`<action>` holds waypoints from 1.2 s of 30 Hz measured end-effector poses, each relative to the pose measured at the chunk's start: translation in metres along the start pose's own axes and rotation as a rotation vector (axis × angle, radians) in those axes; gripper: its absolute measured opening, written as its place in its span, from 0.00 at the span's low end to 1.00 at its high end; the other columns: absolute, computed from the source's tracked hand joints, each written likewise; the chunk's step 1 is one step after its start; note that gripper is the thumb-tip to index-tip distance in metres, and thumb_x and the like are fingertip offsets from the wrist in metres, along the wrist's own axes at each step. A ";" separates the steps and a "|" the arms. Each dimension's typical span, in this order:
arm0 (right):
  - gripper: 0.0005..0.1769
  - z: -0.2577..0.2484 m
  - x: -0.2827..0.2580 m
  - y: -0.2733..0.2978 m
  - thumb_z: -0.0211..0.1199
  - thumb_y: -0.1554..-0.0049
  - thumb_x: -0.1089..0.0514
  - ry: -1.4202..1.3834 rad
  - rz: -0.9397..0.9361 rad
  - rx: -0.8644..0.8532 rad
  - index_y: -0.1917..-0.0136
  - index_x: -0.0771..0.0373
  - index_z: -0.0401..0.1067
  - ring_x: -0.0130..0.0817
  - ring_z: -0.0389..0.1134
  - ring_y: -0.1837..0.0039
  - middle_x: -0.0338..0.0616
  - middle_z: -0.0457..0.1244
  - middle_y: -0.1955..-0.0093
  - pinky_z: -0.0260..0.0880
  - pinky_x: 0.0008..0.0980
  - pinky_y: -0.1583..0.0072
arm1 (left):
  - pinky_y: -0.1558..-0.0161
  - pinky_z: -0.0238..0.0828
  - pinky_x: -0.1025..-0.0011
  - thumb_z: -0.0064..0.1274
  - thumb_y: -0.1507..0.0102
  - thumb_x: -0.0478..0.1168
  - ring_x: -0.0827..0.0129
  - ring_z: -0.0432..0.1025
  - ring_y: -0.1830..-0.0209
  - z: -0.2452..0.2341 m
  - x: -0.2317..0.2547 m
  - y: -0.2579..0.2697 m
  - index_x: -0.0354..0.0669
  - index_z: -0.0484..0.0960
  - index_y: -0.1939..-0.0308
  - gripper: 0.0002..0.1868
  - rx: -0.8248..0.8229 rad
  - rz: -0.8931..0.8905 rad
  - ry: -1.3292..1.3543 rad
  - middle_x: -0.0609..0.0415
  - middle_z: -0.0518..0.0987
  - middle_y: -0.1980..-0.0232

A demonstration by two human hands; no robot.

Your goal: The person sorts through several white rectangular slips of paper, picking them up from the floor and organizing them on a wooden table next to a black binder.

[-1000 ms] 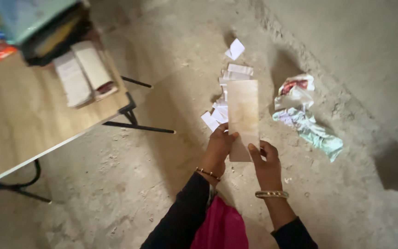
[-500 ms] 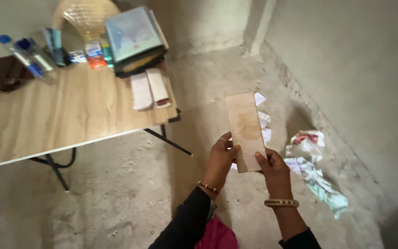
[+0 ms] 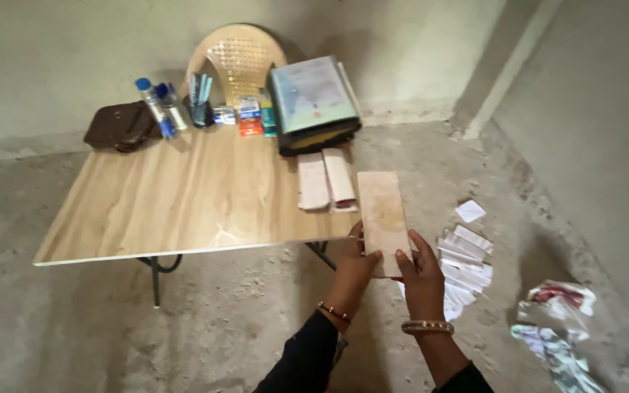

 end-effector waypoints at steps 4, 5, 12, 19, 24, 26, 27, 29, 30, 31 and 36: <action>0.29 0.054 0.021 -0.023 0.61 0.40 0.61 0.053 0.057 -0.036 0.26 0.62 0.65 0.29 0.70 0.46 0.45 0.69 0.41 0.74 0.30 0.50 | 0.64 0.74 0.72 0.51 0.39 0.27 0.70 0.75 0.60 -0.053 0.026 -0.020 0.43 0.60 0.23 0.39 0.100 -0.180 -0.234 0.47 0.81 0.51; 0.28 0.065 0.028 -0.028 0.60 0.40 0.61 0.055 0.103 -0.041 0.26 0.61 0.65 0.30 0.70 0.46 0.45 0.69 0.41 0.75 0.30 0.51 | 0.68 0.73 0.69 0.51 0.39 0.29 0.70 0.75 0.61 -0.062 0.033 -0.023 0.45 0.59 0.23 0.39 0.124 -0.255 -0.276 0.49 0.81 0.52; 0.27 0.114 0.066 -0.056 0.59 0.40 0.61 0.030 0.128 -0.044 0.27 0.62 0.66 0.29 0.71 0.45 0.46 0.69 0.37 0.75 0.30 0.51 | 0.74 0.69 0.74 0.53 0.38 0.33 0.71 0.73 0.69 -0.117 0.028 -0.053 0.39 0.63 0.25 0.35 0.074 -0.311 -0.218 0.49 0.81 0.57; 0.26 0.139 0.104 -0.109 0.59 0.39 0.61 0.139 0.253 -0.058 0.28 0.61 0.67 0.31 0.71 0.47 0.45 0.69 0.38 0.75 0.32 0.54 | 0.68 0.74 0.73 0.52 0.40 0.30 0.73 0.74 0.68 -0.169 -0.045 -0.115 0.35 0.68 0.28 0.34 0.070 -0.364 -0.126 0.54 0.79 0.59; 0.25 0.164 0.150 -0.168 0.59 0.39 0.60 0.156 0.211 -0.131 0.29 0.60 0.68 0.32 0.70 0.47 0.45 0.69 0.39 0.73 0.33 0.54 | 0.69 0.73 0.71 0.52 0.38 0.33 0.71 0.75 0.68 -0.198 -0.074 -0.171 0.34 0.66 0.29 0.32 0.122 -0.397 -0.273 0.51 0.81 0.60; 0.25 0.173 0.175 -0.194 0.60 0.39 0.59 0.197 0.276 -0.155 0.29 0.60 0.68 0.38 0.71 0.46 0.49 0.69 0.39 0.73 0.37 0.52 | 0.71 0.73 0.71 0.50 0.37 0.33 0.70 0.75 0.69 -0.206 -0.085 -0.193 0.33 0.67 0.29 0.31 0.166 -0.429 -0.293 0.52 0.82 0.59; 0.25 0.178 0.180 -0.211 0.61 0.40 0.58 0.293 0.166 -0.158 0.29 0.61 0.68 0.40 0.70 0.43 0.51 0.69 0.38 0.72 0.37 0.48 | 0.71 0.72 0.71 0.49 0.37 0.34 0.70 0.75 0.69 -0.209 -0.091 -0.206 0.33 0.68 0.29 0.30 0.185 -0.446 -0.304 0.52 0.82 0.58; 0.26 0.188 0.193 -0.232 0.63 0.40 0.57 0.479 -0.045 -0.165 0.30 0.63 0.68 0.43 0.70 0.38 0.54 0.68 0.37 0.70 0.37 0.39 | 0.72 0.73 0.70 0.47 0.38 0.33 0.68 0.75 0.69 -0.219 -0.104 -0.227 0.33 0.70 0.31 0.29 0.214 -0.428 -0.311 0.49 0.81 0.58; 0.26 0.192 0.203 -0.241 0.63 0.40 0.56 0.471 -0.016 -0.160 0.29 0.62 0.67 0.45 0.69 0.37 0.55 0.67 0.36 0.69 0.38 0.38 | 0.72 0.74 0.70 0.47 0.39 0.32 0.67 0.75 0.69 -0.223 -0.111 -0.238 0.32 0.71 0.31 0.29 0.224 -0.421 -0.314 0.47 0.81 0.57; 0.27 0.199 0.212 -0.250 0.62 0.40 0.56 0.463 0.014 -0.156 0.29 0.61 0.67 0.46 0.69 0.35 0.56 0.67 0.35 0.68 0.39 0.37 | 0.72 0.74 0.71 0.46 0.40 0.31 0.66 0.76 0.70 -0.228 -0.115 -0.249 0.32 0.73 0.33 0.29 0.225 -0.382 -0.364 0.46 0.83 0.58; 0.32 0.220 0.220 -0.281 0.64 0.42 0.50 0.627 0.008 -0.237 0.28 0.63 0.63 0.51 0.67 0.33 0.58 0.64 0.33 0.66 0.42 0.35 | 0.69 0.75 0.66 0.44 0.42 0.31 0.59 0.78 0.68 -0.254 -0.134 -0.291 0.36 0.76 0.39 0.25 0.337 -0.357 -0.456 0.47 0.83 0.54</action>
Point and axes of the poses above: each hand's wrist, its own y-axis away from the middle knuckle, its own z-axis out of the palm, x = y × z, the point moved 5 cm from there along -y, towards the middle knuckle
